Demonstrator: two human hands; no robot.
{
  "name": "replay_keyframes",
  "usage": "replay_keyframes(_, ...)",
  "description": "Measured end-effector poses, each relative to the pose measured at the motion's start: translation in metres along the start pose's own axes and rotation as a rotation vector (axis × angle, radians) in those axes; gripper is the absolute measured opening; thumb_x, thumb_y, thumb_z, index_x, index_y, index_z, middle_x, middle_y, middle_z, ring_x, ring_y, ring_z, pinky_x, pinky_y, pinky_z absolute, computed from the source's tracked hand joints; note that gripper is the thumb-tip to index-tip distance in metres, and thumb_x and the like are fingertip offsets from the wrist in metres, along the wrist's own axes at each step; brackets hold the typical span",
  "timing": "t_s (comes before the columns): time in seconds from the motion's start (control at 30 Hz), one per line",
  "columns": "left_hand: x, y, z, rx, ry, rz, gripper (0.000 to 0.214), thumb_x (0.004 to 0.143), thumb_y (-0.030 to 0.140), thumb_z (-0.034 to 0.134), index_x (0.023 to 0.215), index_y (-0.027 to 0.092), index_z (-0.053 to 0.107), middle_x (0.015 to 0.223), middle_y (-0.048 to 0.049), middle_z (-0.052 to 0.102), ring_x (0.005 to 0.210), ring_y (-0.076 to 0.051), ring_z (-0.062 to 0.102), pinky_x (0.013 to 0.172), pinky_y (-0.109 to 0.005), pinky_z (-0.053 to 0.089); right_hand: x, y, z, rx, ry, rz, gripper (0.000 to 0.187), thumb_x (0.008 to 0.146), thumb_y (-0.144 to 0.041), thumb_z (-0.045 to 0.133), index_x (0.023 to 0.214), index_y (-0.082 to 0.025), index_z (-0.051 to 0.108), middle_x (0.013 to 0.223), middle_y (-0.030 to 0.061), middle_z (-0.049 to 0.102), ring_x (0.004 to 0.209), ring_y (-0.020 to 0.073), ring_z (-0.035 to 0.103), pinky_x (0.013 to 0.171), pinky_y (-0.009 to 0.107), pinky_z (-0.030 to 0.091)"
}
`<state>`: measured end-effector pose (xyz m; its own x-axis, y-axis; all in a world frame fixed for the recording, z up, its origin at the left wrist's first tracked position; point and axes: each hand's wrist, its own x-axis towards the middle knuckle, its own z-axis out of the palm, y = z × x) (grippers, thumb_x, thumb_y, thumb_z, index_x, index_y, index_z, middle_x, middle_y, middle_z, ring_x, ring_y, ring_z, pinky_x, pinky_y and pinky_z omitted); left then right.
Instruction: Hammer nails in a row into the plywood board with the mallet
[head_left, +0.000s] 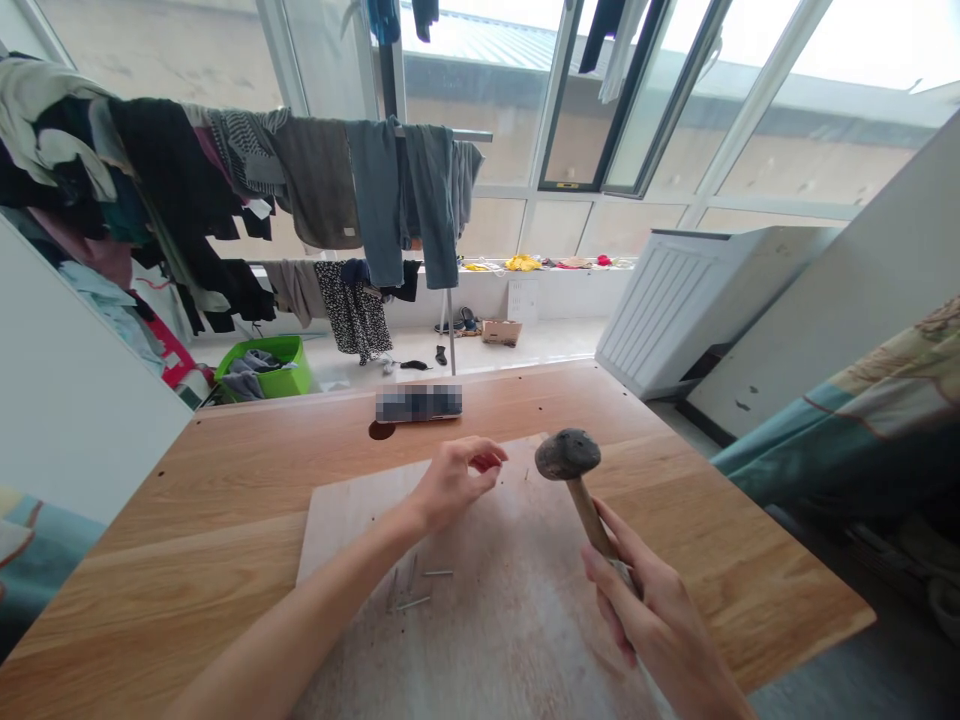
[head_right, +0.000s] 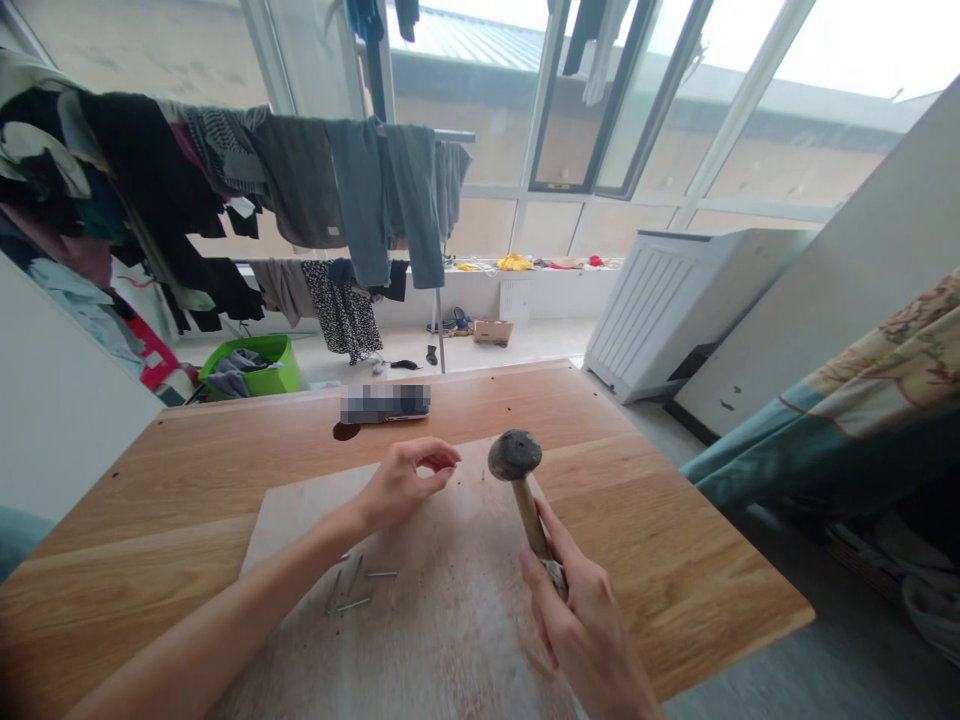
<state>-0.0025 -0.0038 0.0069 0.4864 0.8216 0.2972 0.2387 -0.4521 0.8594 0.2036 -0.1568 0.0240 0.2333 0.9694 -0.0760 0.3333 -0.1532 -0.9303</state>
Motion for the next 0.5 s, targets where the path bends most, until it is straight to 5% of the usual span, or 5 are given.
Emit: replay_keyframes(0.5, 0.000, -0.006, 0.013, -0.074, 0.007, -0.068, 0.008, 0.084, 0.016, 0.064, 0.088, 0.016, 0.071, 0.081, -0.0019, 0.072, 0.074, -0.013, 0.066, 0.070, -0.023, 0.053, -0.002, -0.004, 0.009, 0.062, -0.061, -0.041, 0.066, 0.098, -0.049, 0.051, 0.154, -0.017, 0.042, 0.040, -0.0117, 0.038, 0.029, 0.0096, 0.035, 0.030, 0.018, 0.031)
